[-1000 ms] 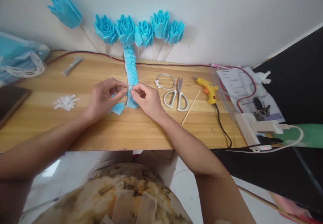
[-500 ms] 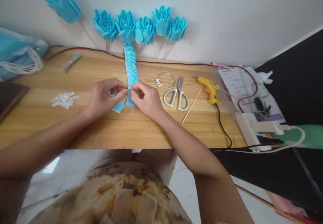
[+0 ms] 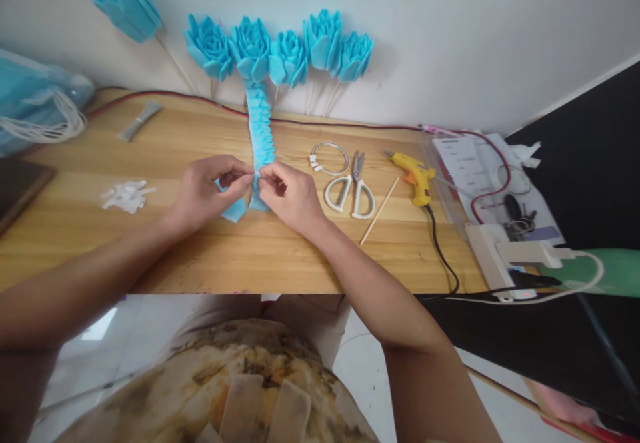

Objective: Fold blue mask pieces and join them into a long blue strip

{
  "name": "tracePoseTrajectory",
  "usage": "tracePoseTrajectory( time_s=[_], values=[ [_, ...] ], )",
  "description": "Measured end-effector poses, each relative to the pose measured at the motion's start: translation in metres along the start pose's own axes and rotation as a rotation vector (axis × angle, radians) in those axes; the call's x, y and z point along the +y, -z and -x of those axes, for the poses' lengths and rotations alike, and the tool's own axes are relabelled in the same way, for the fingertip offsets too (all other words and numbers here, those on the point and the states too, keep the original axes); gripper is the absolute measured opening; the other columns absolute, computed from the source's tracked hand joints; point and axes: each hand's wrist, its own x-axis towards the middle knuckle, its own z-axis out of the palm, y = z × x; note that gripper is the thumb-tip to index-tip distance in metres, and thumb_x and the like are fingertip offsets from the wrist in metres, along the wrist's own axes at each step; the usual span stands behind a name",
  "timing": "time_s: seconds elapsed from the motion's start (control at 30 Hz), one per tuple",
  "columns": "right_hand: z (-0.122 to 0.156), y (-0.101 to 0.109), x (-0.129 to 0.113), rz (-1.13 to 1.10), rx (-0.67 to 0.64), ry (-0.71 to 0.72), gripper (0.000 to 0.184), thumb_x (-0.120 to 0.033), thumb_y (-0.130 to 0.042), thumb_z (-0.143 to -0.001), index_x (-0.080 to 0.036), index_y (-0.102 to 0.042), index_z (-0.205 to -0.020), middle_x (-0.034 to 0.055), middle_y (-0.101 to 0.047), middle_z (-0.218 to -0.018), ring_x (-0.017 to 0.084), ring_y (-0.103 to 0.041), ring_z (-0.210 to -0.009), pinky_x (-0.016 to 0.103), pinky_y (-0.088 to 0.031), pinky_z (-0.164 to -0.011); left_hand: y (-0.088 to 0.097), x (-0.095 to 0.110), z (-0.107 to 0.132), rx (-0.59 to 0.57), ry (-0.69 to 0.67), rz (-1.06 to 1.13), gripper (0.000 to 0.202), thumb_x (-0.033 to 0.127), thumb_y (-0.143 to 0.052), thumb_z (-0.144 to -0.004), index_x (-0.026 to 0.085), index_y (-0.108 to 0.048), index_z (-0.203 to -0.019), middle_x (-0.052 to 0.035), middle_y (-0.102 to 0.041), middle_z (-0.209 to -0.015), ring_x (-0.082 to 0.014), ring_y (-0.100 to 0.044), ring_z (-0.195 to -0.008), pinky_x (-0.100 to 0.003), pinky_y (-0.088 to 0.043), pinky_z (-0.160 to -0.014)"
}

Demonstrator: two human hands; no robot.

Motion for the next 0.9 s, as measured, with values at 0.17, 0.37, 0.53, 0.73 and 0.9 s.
tracePoseTrajectory(
  time_s=[0.17, 0.37, 0.53, 0.73, 0.9],
  values=[
    [0.0, 0.0, -0.001, -0.04, -0.009, -0.024, 0.009, -0.024, -0.057, -0.082, -0.021, -0.058, -0.074, -0.0025, -0.058, -0.068, 0.011, -0.05, -0.062, 0.025, -0.04, -0.059, -0.001, 0.0, 0.0, 0.015, 0.004, 0.01, 0.017, 0.022, -0.057, -0.087, 0.019, -0.072, -0.079, 0.0014, -0.063, -0.064, -0.0108, -0.051, -0.056, -0.025, -0.038, -0.056],
    [-0.003, 0.003, -0.001, -0.123, -0.01, -0.074, 0.011, -0.029, -0.059, -0.082, -0.021, -0.057, -0.074, -0.0036, -0.053, -0.065, 0.01, -0.046, -0.059, 0.026, -0.037, -0.056, 0.0, 0.0, -0.001, 0.019, 0.053, 0.067, 0.016, 0.024, -0.058, -0.087, 0.018, -0.07, -0.079, 0.0019, -0.063, -0.063, -0.0099, -0.049, -0.054, -0.024, -0.036, -0.052],
    [-0.005, 0.005, 0.004, -0.161, 0.016, -0.126, 0.013, -0.031, -0.059, -0.081, -0.021, -0.057, -0.073, -0.0037, -0.053, -0.064, 0.01, -0.047, -0.058, 0.027, -0.038, -0.057, 0.002, -0.005, -0.007, 0.056, 0.097, 0.034, 0.014, 0.023, -0.058, -0.085, 0.019, -0.068, -0.077, 0.0016, -0.063, -0.064, -0.0105, -0.047, -0.054, -0.026, -0.035, -0.053],
    [-0.007, 0.006, 0.016, -0.238, 0.043, -0.193, 0.015, -0.035, -0.061, -0.082, -0.022, -0.057, -0.075, -0.0039, -0.056, -0.063, 0.012, -0.052, -0.059, 0.029, -0.042, -0.06, 0.06, -0.013, -0.007, 0.191, 0.176, -0.23, 0.012, 0.022, -0.059, -0.087, 0.02, -0.066, -0.078, 0.0019, -0.059, -0.066, -0.0118, -0.046, -0.059, -0.029, -0.033, -0.058],
    [-0.007, 0.001, 0.018, -0.277, 0.026, -0.186, 0.015, -0.033, -0.064, -0.084, -0.022, -0.059, -0.076, -0.0034, -0.059, -0.065, 0.011, -0.054, -0.057, 0.029, -0.046, -0.058, 0.127, -0.022, 0.033, 0.071, 0.302, -0.597, 0.009, 0.023, -0.06, -0.087, 0.02, -0.066, -0.081, 0.002, -0.055, -0.068, -0.0137, -0.046, -0.065, -0.029, -0.028, -0.064]
  ],
)
